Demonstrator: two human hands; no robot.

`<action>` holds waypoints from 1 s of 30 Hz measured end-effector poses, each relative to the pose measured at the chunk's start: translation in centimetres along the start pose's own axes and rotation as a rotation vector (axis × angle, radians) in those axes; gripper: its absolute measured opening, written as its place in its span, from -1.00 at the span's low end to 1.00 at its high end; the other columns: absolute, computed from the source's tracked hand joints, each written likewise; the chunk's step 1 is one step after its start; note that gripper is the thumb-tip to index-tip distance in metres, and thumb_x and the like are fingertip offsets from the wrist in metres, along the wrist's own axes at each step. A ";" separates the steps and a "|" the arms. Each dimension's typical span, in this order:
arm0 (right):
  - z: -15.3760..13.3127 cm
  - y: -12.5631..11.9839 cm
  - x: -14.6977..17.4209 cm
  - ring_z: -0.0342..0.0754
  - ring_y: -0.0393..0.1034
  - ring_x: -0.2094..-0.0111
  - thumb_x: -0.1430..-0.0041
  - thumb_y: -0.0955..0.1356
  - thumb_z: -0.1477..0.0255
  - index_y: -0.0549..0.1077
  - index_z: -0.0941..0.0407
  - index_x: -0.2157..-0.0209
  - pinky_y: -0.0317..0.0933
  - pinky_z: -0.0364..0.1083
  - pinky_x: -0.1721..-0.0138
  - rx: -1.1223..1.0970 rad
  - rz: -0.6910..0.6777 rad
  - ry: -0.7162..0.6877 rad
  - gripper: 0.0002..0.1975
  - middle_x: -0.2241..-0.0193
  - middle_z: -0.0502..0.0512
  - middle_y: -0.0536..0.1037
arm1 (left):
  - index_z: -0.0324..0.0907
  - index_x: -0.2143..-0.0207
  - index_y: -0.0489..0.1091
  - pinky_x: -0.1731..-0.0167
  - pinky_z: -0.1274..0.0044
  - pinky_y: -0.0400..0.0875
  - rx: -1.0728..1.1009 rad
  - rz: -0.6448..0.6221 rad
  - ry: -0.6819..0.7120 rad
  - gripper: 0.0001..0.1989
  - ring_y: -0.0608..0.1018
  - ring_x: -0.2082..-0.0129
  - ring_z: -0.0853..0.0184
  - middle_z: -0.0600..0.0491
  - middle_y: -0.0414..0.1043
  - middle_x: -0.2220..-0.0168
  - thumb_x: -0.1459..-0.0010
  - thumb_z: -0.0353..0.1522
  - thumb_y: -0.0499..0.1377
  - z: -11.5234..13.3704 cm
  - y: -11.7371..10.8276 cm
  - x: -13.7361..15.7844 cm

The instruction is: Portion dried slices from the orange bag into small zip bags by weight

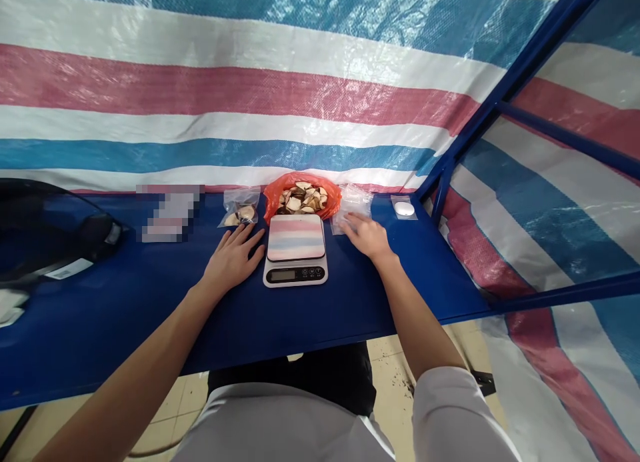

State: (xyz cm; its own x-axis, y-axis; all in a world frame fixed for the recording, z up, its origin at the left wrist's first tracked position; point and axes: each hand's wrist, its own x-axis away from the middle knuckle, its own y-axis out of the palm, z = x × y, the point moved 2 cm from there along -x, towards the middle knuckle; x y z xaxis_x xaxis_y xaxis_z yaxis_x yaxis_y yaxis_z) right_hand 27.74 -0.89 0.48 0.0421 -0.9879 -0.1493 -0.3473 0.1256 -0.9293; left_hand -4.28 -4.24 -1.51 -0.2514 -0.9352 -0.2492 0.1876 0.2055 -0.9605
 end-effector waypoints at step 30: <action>2.0 2.5 -2.5 0.04 0.51 -0.09 -0.37 0.30 0.28 0.64 -0.06 0.10 0.38 -0.01 -0.10 -0.002 0.190 -0.134 -0.74 -0.05 -0.05 0.62 | -0.18 -0.21 0.41 -0.37 0.16 0.08 0.067 0.047 -0.008 -0.51 0.25 -0.38 0.05 -0.14 0.28 -0.33 -0.33 -0.24 -0.02 -0.2 0.4 0.0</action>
State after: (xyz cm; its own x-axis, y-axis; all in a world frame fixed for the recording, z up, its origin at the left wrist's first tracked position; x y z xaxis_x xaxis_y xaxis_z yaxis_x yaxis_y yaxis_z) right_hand 28.63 2.08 -2.16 0.1001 -0.9256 -0.3650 -0.3626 0.3077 -0.8797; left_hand -4.44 -4.12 -1.91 -0.2336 -0.9274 -0.2922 0.2617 0.2295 -0.9375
